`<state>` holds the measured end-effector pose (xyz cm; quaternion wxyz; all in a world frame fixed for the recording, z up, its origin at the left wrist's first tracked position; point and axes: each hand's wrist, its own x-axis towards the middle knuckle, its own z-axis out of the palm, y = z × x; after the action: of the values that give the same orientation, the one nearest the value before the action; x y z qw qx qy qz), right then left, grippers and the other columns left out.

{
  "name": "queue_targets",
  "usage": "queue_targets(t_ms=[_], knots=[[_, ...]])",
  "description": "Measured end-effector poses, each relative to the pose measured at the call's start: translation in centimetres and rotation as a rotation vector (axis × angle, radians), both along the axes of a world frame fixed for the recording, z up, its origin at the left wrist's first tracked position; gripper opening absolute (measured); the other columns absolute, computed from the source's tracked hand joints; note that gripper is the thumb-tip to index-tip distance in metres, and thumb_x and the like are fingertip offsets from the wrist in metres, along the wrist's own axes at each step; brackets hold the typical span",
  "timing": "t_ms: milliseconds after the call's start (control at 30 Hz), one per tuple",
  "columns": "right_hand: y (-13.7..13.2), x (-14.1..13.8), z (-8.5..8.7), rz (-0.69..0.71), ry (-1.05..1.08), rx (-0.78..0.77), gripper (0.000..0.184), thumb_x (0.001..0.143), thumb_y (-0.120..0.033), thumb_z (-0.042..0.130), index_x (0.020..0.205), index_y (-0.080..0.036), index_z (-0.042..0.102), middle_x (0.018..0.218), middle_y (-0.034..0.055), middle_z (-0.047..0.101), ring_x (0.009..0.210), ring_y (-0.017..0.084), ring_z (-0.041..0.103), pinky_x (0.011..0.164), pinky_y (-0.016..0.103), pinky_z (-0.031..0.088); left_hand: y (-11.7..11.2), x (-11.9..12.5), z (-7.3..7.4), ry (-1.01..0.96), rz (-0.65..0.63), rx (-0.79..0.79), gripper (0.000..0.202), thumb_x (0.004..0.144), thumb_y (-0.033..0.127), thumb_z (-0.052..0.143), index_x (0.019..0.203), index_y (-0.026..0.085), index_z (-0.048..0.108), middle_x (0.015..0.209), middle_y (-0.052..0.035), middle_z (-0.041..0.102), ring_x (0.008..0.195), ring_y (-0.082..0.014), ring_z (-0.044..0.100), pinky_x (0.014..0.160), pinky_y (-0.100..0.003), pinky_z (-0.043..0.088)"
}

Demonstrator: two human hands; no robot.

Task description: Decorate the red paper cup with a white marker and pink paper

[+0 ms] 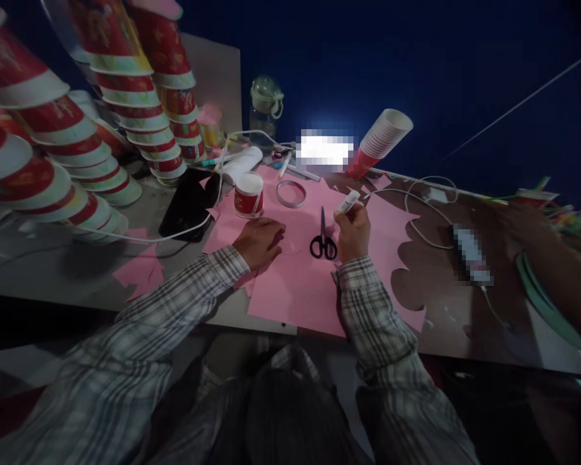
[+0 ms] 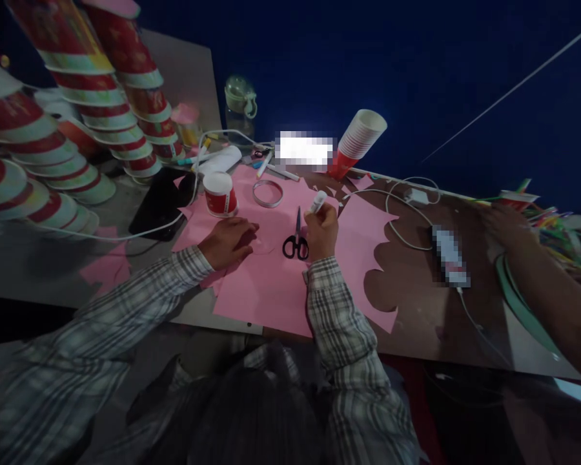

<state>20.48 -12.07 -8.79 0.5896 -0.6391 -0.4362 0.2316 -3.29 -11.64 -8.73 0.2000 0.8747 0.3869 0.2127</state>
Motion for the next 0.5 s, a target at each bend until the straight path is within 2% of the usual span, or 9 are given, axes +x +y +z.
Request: queue_targets(t_ms=[100,200,367,500], knots=[[0.2,0.7,0.0,-0.093,-0.128,-0.038,0.026,0.07,-0.036,0.064,0.089,-0.021,0.053,0.079,-0.0017,0.057,0.071,0.015,0.053,0.074,0.032,0.048,-0.1,0.1,-0.1,-0.023,0.003,0.025,0.024,0.082,0.022,0.061,0.105,0.016,0.066,0.117,-0.0092,0.072,0.117,-0.0285,0.06,0.106,-0.048,0.044],[0.2,0.9,-0.1,-0.162,-0.28,-0.179,0.022,0.069,-0.033,0.064,0.085,-0.021,0.053,0.077,0.0003,0.06,0.076,0.019,0.055,0.079,0.037,0.047,-0.2,0.3,0.1,-0.082,0.018,0.067,0.017,0.084,0.022,0.06,0.099,0.018,0.068,0.114,-0.0085,0.074,0.117,-0.0279,0.061,0.108,-0.051,0.042],[0.4,1.0,-0.6,-0.156,-0.414,-0.406,0.018,0.071,-0.031,0.065,0.082,-0.023,0.054,0.081,0.0032,0.067,0.083,0.024,0.062,0.087,0.042,0.046,-0.1,0.3,0.8,-0.283,-0.019,0.093,0.014,0.089,0.02,0.053,0.091,0.018,0.067,0.113,-0.009,0.074,0.113,-0.0228,0.065,0.106,-0.047,0.048],[0.2,1.9,-0.2,-0.155,-0.382,-0.486,0.034,0.06,-0.031,0.077,0.088,-0.024,0.058,0.073,0.0007,0.064,0.082,0.027,0.063,0.09,0.047,0.047,-0.2,0.2,1.5,-0.428,-0.015,0.101,0.016,0.091,0.021,0.049,0.096,0.018,0.065,0.105,-0.0089,0.074,0.105,-0.0209,0.068,0.097,-0.042,0.054]])
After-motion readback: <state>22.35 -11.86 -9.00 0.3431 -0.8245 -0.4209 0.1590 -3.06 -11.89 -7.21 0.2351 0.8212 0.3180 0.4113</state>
